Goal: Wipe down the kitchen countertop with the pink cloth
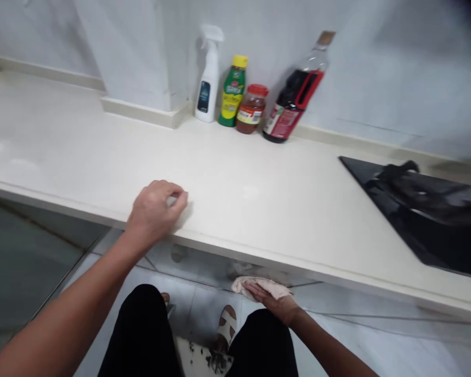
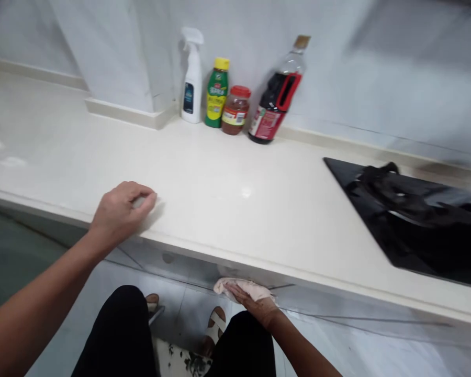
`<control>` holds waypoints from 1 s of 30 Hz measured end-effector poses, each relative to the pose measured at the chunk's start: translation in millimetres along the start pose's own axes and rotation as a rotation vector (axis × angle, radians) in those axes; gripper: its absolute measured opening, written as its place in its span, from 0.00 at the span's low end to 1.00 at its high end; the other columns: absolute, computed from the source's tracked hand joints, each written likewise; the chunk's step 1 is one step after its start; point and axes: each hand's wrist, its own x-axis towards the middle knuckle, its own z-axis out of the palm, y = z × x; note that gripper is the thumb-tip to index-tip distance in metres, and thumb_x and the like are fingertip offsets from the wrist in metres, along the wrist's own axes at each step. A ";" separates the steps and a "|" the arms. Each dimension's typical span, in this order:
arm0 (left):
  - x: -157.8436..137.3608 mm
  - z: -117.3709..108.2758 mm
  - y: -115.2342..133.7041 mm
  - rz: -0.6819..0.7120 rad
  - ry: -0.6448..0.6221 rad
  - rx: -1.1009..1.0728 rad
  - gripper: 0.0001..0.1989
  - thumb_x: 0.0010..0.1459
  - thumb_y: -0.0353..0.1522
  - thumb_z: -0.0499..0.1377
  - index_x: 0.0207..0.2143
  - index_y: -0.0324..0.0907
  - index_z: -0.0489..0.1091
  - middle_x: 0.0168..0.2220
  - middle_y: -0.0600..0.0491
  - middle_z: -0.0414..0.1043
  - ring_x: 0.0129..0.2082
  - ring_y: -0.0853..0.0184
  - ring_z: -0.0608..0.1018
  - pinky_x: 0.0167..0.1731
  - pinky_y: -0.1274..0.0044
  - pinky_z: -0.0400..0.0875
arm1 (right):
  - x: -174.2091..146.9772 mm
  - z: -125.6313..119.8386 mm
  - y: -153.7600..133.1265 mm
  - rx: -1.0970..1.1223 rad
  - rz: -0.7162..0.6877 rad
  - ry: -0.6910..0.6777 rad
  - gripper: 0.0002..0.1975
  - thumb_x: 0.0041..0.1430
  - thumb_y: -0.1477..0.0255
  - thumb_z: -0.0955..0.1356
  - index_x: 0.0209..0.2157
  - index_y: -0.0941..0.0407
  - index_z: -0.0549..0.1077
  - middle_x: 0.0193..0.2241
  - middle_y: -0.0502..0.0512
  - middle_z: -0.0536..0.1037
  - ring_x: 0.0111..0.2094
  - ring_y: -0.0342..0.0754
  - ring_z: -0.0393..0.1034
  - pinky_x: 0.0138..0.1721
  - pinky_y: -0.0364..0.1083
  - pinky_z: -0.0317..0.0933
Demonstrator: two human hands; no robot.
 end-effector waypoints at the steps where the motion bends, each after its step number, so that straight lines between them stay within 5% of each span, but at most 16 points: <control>1: 0.7 -1.4 1.7 -0.021 -0.011 0.010 0.10 0.62 0.36 0.54 0.33 0.45 0.73 0.36 0.50 0.79 0.40 0.59 0.77 0.44 0.66 0.71 | -12.0 -14.5 2.0 -0.029 -0.026 -0.021 0.31 0.64 0.80 0.54 0.54 0.36 0.74 0.50 0.41 0.77 0.52 0.47 0.73 0.56 0.49 0.68; 5: 2.6 -8.4 7.4 -0.067 -0.091 0.075 0.13 0.63 0.39 0.52 0.35 0.44 0.74 0.40 0.50 0.78 0.44 0.58 0.77 0.47 0.65 0.71 | -39.3 -66.7 -4.3 -0.472 -0.160 0.061 0.42 0.58 0.90 0.53 0.66 0.40 0.61 0.60 0.44 0.69 0.61 0.45 0.62 0.63 0.51 0.59; 8: 4.8 -11.6 0.7 -0.001 -0.131 0.130 0.14 0.64 0.41 0.52 0.34 0.44 0.73 0.40 0.49 0.77 0.44 0.56 0.76 0.48 0.64 0.71 | -45.4 -92.5 -10.6 -0.920 -0.280 0.234 0.37 0.59 0.90 0.58 0.63 0.45 0.66 0.61 0.50 0.69 0.62 0.51 0.61 0.66 0.57 0.53; 14: 20.8 -2.9 -8.6 0.324 -0.257 0.191 0.15 0.64 0.45 0.53 0.39 0.50 0.76 0.42 0.52 0.79 0.45 0.54 0.78 0.49 0.62 0.73 | -44.2 -86.7 11.4 -0.729 -0.208 0.825 0.21 0.59 0.84 0.63 0.47 0.48 0.73 0.58 0.55 0.67 0.65 0.59 0.53 0.66 0.68 0.44; 19: 20.9 29.6 72.8 0.654 -0.392 0.184 0.21 0.65 0.46 0.54 0.58 0.55 0.72 0.62 0.51 0.70 0.59 0.53 0.74 0.55 0.63 0.71 | -28.6 -68.1 16.0 -0.590 -0.081 1.105 0.17 0.62 0.75 0.62 0.52 0.51 0.63 0.64 0.62 0.54 0.69 0.66 0.40 0.65 0.75 0.40; 24: 17.2 74.3 177.7 1.019 -0.544 0.164 0.30 0.62 0.44 0.60 0.66 0.59 0.62 0.70 0.50 0.56 0.66 0.51 0.65 0.60 0.61 0.66 | -26.1 -82.2 7.3 -0.497 -0.068 1.165 0.17 0.60 0.69 0.63 0.51 0.48 0.64 0.63 0.59 0.56 0.66 0.66 0.48 0.65 0.73 0.44; 30: 22.0 121.1 218.0 1.123 -0.574 0.138 0.36 0.63 0.41 0.58 0.71 0.58 0.51 0.72 0.49 0.52 0.67 0.50 0.63 0.60 0.59 0.64 | -57.5 -129.7 43.4 -0.427 0.010 1.341 0.13 0.67 0.69 0.58 0.52 0.53 0.61 0.66 0.61 0.47 0.68 0.69 0.39 0.67 0.73 0.38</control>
